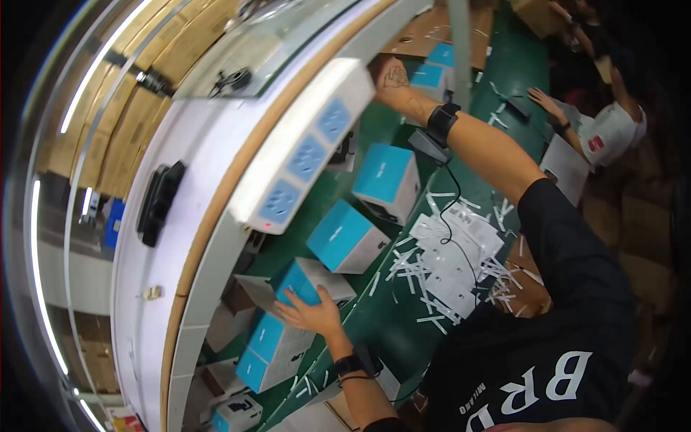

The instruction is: The person places a manual into a white box, uses a yellow tool to apply a sticker from a blue box onto the white box, and presses it down by hand. They repeat these steps for a second box before placing them on a shelf.

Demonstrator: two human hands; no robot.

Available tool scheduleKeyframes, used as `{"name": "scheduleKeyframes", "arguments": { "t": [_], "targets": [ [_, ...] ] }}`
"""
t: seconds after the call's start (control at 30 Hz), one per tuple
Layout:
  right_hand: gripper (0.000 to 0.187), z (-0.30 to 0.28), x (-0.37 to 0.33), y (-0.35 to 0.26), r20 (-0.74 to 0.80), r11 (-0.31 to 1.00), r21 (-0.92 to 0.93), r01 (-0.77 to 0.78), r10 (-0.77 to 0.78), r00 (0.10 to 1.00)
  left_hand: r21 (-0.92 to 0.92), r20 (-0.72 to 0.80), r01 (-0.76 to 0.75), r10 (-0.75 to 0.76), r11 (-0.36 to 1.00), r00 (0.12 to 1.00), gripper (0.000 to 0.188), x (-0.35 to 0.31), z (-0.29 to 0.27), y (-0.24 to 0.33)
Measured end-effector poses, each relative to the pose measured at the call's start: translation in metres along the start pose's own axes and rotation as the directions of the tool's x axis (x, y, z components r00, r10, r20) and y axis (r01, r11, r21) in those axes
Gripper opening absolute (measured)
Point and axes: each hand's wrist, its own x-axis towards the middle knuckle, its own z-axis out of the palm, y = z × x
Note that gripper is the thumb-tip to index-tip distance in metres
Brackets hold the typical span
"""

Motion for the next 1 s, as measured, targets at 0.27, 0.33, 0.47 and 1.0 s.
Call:
{"name": "scheduleKeyframes", "arguments": {
  "t": [0.27,0.33,0.47,1.0],
  "targets": [
    [0.006,-0.109,-0.063,0.05,-0.185,0.976,-0.215,-0.041,0.0,0.983,-0.534,-0.061,-0.234,0.238,0.813,0.969,0.089,-0.087,-0.036,0.079],
    [0.007,-0.137,-0.091,0.048,-0.192,0.978,-0.206,-0.036,-0.004,0.981,-0.643,-0.021,-0.283,0.354,0.711,0.935,0.091,-0.118,-0.026,0.088],
    [0.008,-0.154,-0.172,-0.013,-0.196,0.999,-0.043,0.03,-0.037,0.98,-0.832,0.536,0.326,0.497,0.449,0.682,0.098,-0.183,-0.055,0.132],
    [0.009,-0.118,-0.39,-0.185,0.452,0.682,0.727,-0.079,-0.389,0.802,-0.126,0.929,0.772,-0.198,0.623,0.312,0.077,-0.286,-0.133,-0.038]
  ]
}}
